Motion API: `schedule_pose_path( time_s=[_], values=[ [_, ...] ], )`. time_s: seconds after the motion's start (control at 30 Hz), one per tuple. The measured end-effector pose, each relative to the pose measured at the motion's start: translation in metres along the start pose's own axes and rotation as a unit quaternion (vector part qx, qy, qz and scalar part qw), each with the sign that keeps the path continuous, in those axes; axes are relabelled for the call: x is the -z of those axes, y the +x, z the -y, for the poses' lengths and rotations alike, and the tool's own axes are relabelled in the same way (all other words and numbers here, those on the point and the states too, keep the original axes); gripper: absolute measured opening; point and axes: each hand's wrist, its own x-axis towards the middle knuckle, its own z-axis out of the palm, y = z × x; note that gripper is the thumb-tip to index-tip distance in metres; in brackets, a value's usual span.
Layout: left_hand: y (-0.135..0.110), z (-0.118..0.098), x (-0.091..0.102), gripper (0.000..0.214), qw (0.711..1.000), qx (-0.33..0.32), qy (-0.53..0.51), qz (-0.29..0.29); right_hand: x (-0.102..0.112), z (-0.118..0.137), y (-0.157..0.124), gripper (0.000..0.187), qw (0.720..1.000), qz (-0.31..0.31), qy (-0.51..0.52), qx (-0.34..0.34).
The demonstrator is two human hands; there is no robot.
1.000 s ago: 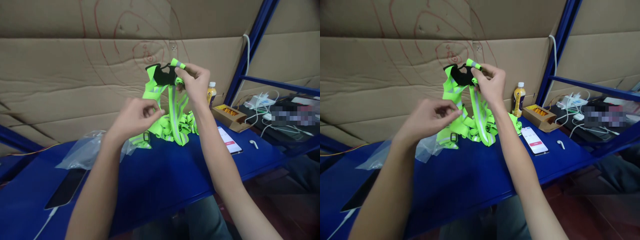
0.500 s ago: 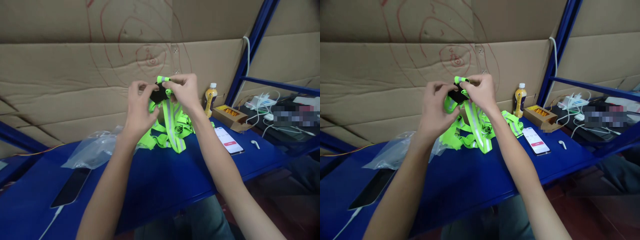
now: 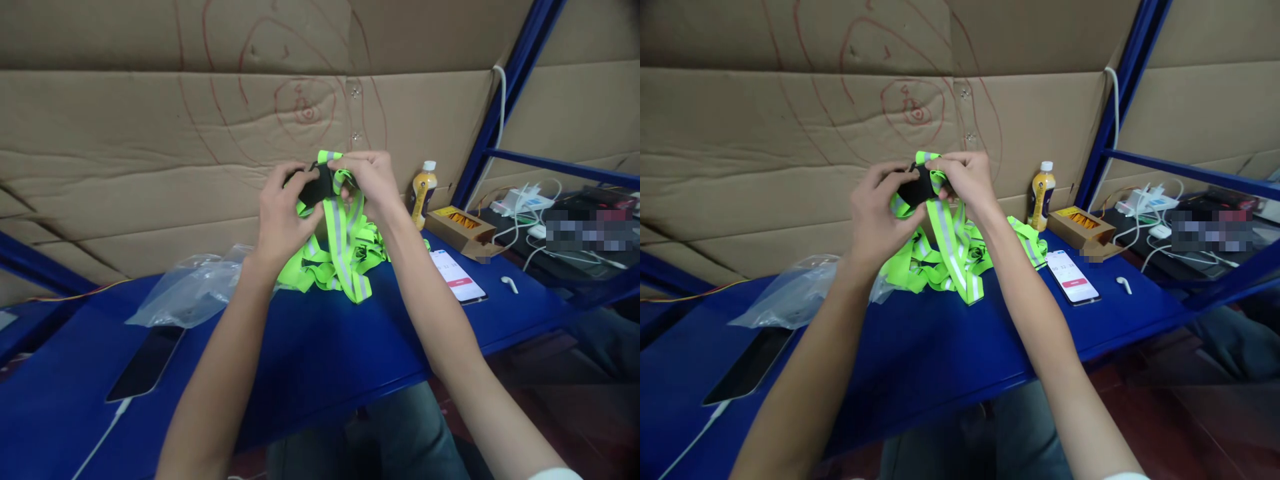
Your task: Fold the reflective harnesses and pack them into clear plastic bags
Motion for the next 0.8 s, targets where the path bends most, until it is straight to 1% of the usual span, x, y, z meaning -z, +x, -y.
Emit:
schedule_pose_path(
  time_s=[0.17,0.27,0.37,0.47,0.53,0.67,0.8],
  values=[
    [-0.002,0.001,-0.006,0.035,0.999,-0.011,0.036,-0.015,0.000,0.000,0.000,0.032,1.000,0.003,-0.004,-0.008],
    [-0.005,0.006,-0.009,0.034,0.998,-0.006,0.060,-0.024,-0.002,0.002,-0.002,0.033,1.000,0.014,0.006,-0.019],
    [-0.006,0.011,-0.009,0.032,0.998,-0.007,0.063,-0.022,-0.005,0.002,-0.004,0.034,0.999,0.025,0.024,-0.026],
    [-0.006,0.014,-0.007,0.030,0.998,-0.018,0.065,-0.007,-0.005,0.001,-0.003,0.034,0.999,0.023,0.012,-0.032],
    [-0.005,0.013,-0.004,0.031,0.998,-0.027,0.061,0.012,-0.001,0.000,-0.001,0.032,0.999,0.015,0.005,-0.031],
    [-0.001,0.009,0.001,0.047,0.997,-0.040,0.031,0.059,0.014,0.001,0.005,0.032,1.000,-0.004,0.002,-0.010],
    [0.001,0.009,0.005,0.057,0.996,-0.042,0.017,0.076,0.024,0.000,0.009,0.032,1.000,0.014,-0.012,-0.006]
  ],
)
